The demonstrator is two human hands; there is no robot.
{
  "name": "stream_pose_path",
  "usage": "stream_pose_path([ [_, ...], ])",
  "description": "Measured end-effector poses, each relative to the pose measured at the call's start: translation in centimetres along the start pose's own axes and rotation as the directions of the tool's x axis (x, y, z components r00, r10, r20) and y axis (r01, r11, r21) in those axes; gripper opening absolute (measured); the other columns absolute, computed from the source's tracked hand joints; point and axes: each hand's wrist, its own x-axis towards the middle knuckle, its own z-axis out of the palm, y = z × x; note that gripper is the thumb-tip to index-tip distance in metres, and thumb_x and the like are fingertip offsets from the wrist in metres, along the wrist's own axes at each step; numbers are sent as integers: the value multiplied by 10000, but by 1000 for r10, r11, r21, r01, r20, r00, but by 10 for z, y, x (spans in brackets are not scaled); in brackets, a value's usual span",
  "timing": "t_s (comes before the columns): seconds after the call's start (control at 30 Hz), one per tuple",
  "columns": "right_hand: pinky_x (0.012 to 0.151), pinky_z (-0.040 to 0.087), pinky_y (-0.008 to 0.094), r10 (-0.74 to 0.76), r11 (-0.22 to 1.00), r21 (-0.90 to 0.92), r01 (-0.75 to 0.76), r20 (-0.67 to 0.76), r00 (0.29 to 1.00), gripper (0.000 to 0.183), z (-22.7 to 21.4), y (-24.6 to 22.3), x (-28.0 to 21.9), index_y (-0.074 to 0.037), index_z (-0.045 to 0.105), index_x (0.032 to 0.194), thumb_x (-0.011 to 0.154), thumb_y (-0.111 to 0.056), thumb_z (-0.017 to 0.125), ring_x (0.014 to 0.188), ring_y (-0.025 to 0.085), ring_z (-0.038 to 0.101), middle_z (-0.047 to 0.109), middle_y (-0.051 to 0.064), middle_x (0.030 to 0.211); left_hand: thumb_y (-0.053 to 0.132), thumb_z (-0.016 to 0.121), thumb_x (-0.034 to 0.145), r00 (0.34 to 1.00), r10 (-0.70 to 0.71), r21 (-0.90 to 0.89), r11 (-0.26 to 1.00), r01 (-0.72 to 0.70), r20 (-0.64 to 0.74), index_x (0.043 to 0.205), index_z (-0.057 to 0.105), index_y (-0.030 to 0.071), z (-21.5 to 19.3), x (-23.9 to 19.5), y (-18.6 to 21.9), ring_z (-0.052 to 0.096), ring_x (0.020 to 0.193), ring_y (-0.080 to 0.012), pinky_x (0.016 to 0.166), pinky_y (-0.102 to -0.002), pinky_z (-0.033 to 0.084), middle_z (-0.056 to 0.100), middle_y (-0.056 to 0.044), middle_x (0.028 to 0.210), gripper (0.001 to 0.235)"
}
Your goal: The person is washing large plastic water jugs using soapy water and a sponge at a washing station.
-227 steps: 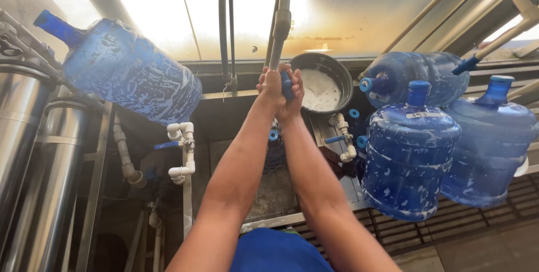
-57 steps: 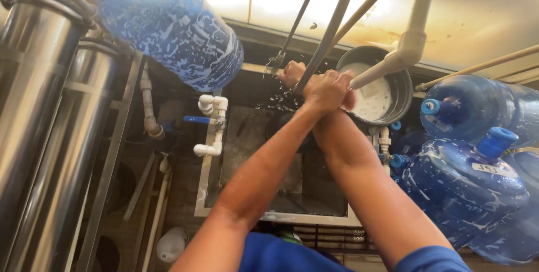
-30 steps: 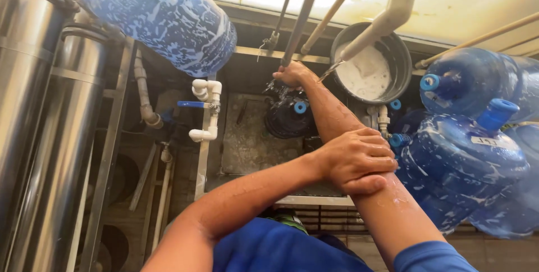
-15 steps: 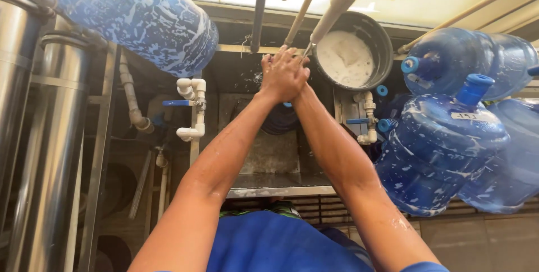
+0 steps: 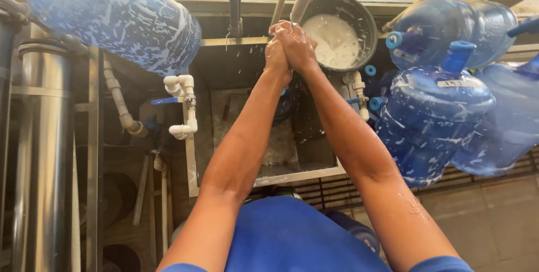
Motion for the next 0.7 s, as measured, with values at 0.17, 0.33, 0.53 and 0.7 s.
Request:
stream_pose_path([
  [0.17, 752, 557, 393, 110, 923, 354, -153, 137, 984, 441, -25, -4, -6, -47, 752, 1023, 1020, -428, 530, 846, 224, 711, 745, 129, 1018, 412, 435, 1055, 994, 39, 387, 922, 2, -100, 1308, 591, 94, 21, -11, 11, 584, 916, -279, 761, -470, 478, 628, -156, 1081, 435],
  [0.33, 869, 592, 423, 129, 229, 953, -197, 171, 977, 459, -1, 13, -21, -1, 654, 1184, 1082, -439, 562, 928, 275, 696, 674, 161, 1044, 507, 515, 984, 984, 119, 875, 480, 59, -132, 1279, 587, 43, 38, -10, 29, 620, 1184, -276, 1028, -436, 479, 648, -131, 1235, 554],
  [0.53, 704, 595, 524, 151, -86, 966, -245, 256, 955, 684, 20, -41, -58, -62, 636, 1064, 878, -677, 400, 809, 324, 689, 677, 150, 918, 425, 482, 935, 952, 191, 971, -66, -231, 239, 1184, 711, 175, 43, -37, 53, 604, 1166, -379, 1045, -487, 407, 707, -155, 1157, 420],
  [0.7, 808, 594, 512, 314, -117, 976, -182, 210, 926, 288, 53, 16, -35, -94, 594, 1105, 1005, -320, 445, 905, 331, 667, 656, 138, 1021, 412, 496, 942, 983, 129, 976, 159, -147, 127, 1072, 764, 205, 21, -44, 66, 706, 1134, -297, 1051, -426, 519, 791, -77, 1110, 363],
])
